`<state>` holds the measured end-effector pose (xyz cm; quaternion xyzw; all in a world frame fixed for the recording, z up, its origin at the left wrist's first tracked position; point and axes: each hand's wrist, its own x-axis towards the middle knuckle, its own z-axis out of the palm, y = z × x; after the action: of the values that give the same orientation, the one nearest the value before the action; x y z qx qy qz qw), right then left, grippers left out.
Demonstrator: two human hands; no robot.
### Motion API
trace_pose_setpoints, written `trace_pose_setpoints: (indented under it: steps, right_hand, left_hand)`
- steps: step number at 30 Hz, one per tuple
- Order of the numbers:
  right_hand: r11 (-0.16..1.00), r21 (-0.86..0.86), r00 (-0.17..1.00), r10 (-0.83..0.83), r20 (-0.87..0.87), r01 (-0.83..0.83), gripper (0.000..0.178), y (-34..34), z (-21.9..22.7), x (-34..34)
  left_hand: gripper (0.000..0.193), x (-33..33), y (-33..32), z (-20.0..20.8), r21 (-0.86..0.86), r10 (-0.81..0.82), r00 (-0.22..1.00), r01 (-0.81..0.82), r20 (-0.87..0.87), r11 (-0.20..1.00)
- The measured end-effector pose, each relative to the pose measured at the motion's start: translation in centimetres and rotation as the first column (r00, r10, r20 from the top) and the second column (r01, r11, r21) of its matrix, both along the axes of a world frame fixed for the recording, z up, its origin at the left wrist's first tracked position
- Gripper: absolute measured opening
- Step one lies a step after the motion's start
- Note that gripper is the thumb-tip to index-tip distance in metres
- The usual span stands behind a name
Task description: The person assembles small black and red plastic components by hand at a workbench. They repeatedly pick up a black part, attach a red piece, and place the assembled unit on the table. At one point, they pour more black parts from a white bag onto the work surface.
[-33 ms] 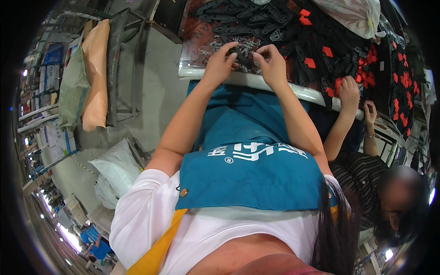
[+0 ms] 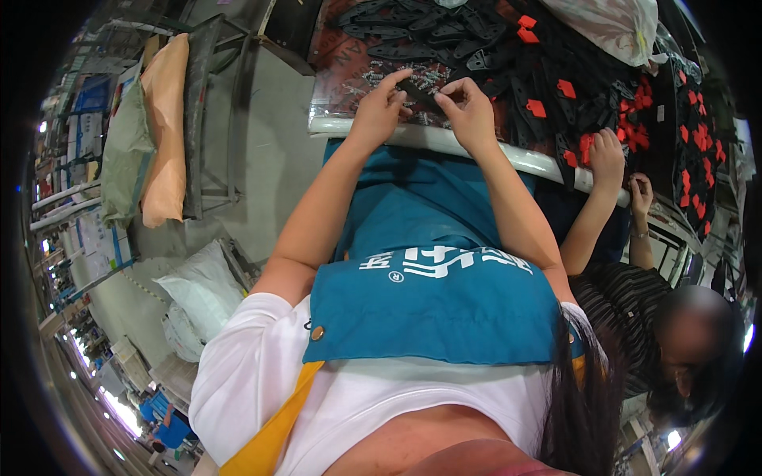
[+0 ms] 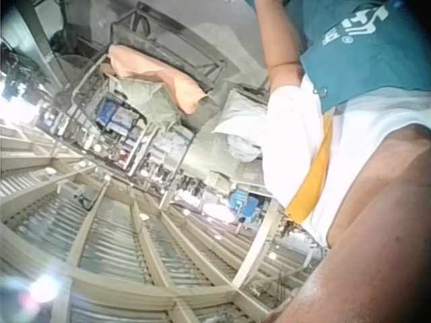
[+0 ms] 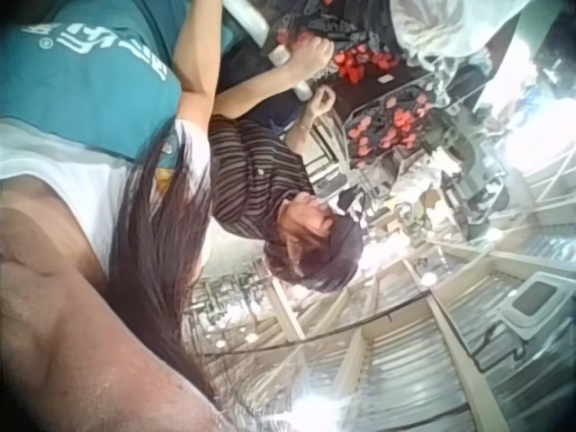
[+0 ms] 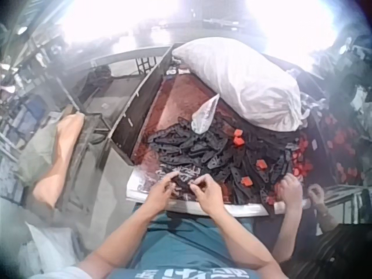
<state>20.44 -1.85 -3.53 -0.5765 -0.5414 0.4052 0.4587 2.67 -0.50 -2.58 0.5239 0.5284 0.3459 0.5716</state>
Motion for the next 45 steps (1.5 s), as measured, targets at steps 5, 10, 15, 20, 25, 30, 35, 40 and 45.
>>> trace_pose_setpoints:
  steps: [5, 10, 15, 20, 25, 30, 35, 40, 45]
  right_hand:
    - [0.999, -0.048, 0.982, -0.015, -0.19, 0.006, 0.015, -0.5, 0.0, 0.0]
    - [0.957, -0.042, 0.933, -0.288, -0.217, 0.286, 0.013, -0.4, -0.6, 2.7]
    - [0.963, 0.045, 0.942, -0.25, -0.224, 0.267, 0.013, -1.5, 1.1, 3.3]
    - [0.968, -0.006, 0.931, -0.242, -0.271, 0.25, 0.014, -2.5, 1.1, 3.8]
    - [0.967, -0.229, 0.806, -0.222, -0.549, 0.11, 0.016, -2.9, 2.4, 3.1]
    - [0.989, -0.092, 0.797, 0.034, -0.603, -0.112, 0.016, -3.3, 4.8, 1.1]
    - [0.993, -0.09, 0.848, 0.014, -0.529, -0.073, 0.016, -3.7, 4.9, 0.7]
    - [0.995, -0.084, 0.922, 0.008, -0.387, -0.044, 0.013, -4.3, 4.8, 0.9]
    - [0.996, -0.087, 0.964, -0.009, -0.265, -0.015, 0.013, -4.5, 4.9, 0.5]
  left_hand:
    - [0.039, 0.2, -0.6, 0.5, 0.133, 0.076, 0.996, -0.07, -0.036, 0.989]
    - [0.028, 2.0, 0.7, -0.5, 0.664, 0.251, 0.724, 0.362, -0.643, 0.655]
    - [0.03, 4.7, 3.0, -1.4, 0.422, 0.174, 0.446, 0.549, -0.878, 0.722]
    - [0.021, 3.8, 2.9, 1.2, 0.404, 0.042, 0.646, 0.424, -0.762, 0.811]
    - [0.018, 1.5, 0.8, 3.4, 0.663, 0.114, 0.944, 0.128, -0.31, 0.738]
    - [0.026, 1.0, -1.6, 2.3, 0.132, 0.001, 0.938, -0.05, 0.346, 0.99]
    - [0.015, 0.8, -2.6, 3.5, -0.122, 0.089, 0.804, -0.02, 0.587, 0.992]
    - [0.018, 1.4, -3.0, 4.1, -0.049, 0.069, 0.894, -0.053, 0.442, 0.997]
    - [0.012, 1.9, -3.5, 4.5, 0.004, 0.069, 0.899, -0.078, 0.434, 0.997]
